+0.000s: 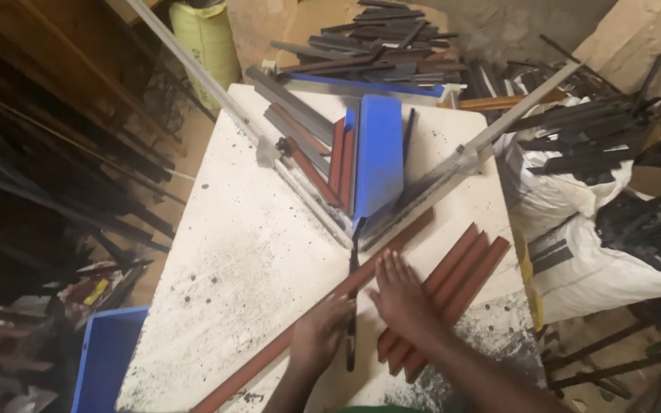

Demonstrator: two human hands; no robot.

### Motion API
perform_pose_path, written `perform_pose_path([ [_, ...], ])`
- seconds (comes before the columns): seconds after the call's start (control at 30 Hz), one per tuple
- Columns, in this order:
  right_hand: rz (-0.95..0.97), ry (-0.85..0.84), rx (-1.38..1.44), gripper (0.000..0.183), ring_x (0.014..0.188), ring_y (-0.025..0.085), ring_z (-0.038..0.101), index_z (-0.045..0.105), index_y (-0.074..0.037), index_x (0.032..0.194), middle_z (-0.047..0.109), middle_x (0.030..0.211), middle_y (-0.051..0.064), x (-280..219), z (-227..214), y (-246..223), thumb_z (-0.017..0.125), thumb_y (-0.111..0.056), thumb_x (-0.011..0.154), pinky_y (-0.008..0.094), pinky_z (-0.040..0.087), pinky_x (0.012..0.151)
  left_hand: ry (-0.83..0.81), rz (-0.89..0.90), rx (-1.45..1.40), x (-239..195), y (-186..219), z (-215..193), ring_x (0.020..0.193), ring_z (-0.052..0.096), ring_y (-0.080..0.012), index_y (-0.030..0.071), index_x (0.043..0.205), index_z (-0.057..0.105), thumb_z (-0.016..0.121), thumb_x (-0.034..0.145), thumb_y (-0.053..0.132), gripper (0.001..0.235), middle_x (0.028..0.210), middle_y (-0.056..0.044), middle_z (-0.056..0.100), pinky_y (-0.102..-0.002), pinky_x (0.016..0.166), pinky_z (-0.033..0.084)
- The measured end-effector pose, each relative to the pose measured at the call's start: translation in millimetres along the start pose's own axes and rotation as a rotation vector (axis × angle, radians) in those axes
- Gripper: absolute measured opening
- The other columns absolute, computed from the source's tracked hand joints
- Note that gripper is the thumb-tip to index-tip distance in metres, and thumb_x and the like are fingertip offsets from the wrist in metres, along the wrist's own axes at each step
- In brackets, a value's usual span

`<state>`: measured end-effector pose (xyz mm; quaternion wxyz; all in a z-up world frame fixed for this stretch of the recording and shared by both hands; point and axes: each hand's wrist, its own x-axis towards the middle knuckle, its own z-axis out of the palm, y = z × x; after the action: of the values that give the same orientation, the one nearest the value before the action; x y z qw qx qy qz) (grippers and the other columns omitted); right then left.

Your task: Cutting picture frame moldings using a miter trimmer at a workbench station.

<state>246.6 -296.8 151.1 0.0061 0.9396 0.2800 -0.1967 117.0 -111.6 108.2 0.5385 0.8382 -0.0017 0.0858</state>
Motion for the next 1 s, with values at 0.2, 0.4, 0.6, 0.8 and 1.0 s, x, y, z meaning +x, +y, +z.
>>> perform_pose_path([
  [0.2, 0.051, 0.187, -0.065, 0.071, 0.155, 0.043, 0.015, 0.023, 0.008, 0.153, 0.012, 0.166, 0.030, 68.5, 3.3, 80.6, 0.035, -0.047, 0.108, 0.048, 0.015, 0.127, 0.018, 0.133, 0.373, -72.6, -87.1, -73.9, 0.139, 0.052, -0.0320, 0.007, 0.133, 0.068, 0.057, 0.090, -0.001, 0.045, 0.145, -0.014, 0.063, -0.054, 0.117, 0.031],
  [0.4, -0.071, 0.350, -0.182, 0.065, 0.149, 0.048, 0.030, 0.055, 0.007, 0.131, 0.029, 0.158, 0.038, 76.4, 4.0, 113.9, 0.047, -0.051, 0.103, 0.050, 0.026, 0.124, -0.457, -0.068, 0.485, -93.2, -100.9, -145.7, 0.151, 0.023, -0.0396, 0.005, 0.153, 0.047, 0.090, 0.073, 0.029, 0.094, 0.163, -0.025, 0.032, -0.061, 0.118, 0.013],
  [0.6, -0.087, 0.481, -0.165, 0.099, 0.139, 0.050, 0.038, 0.053, 0.019, 0.135, 0.037, 0.149, 0.040, 82.5, -14.1, 107.3, 0.059, -0.068, 0.088, 0.050, 0.032, 0.116, -0.042, -0.039, 0.445, -80.7, -27.9, -131.7, 0.142, 0.049, -0.0276, 0.010, 0.133, 0.067, 0.073, 0.066, 0.006, 0.067, 0.146, -0.011, 0.059, -0.044, 0.122, 0.031],
  [0.8, 0.004, 0.419, -0.269, 0.084, 0.143, 0.041, 0.044, 0.071, 0.002, 0.121, 0.053, 0.146, 0.027, 97.4, -43.2, 98.7, 0.056, -0.073, 0.087, 0.049, 0.042, 0.111, 0.101, -0.043, 0.405, -48.6, -14.8, -134.3, 0.137, 0.058, -0.0245, 0.014, 0.126, 0.074, 0.061, 0.085, 0.002, 0.044, 0.138, -0.008, 0.068, -0.042, 0.122, 0.035],
  [1.0, 0.056, 0.276, -0.319, 0.068, 0.146, 0.039, 0.043, 0.081, -0.016, 0.112, 0.063, 0.139, 0.016, 125.7, -62.7, 92.7, 0.051, -0.073, 0.091, 0.050, 0.044, 0.109, 0.103, -0.016, 0.378, -25.2, -42.4, -144.1, 0.140, 0.057, -0.0240, 0.014, 0.124, 0.075, 0.054, 0.086, 0.000, 0.046, 0.140, -0.007, 0.069, -0.041, 0.124, 0.035],
])
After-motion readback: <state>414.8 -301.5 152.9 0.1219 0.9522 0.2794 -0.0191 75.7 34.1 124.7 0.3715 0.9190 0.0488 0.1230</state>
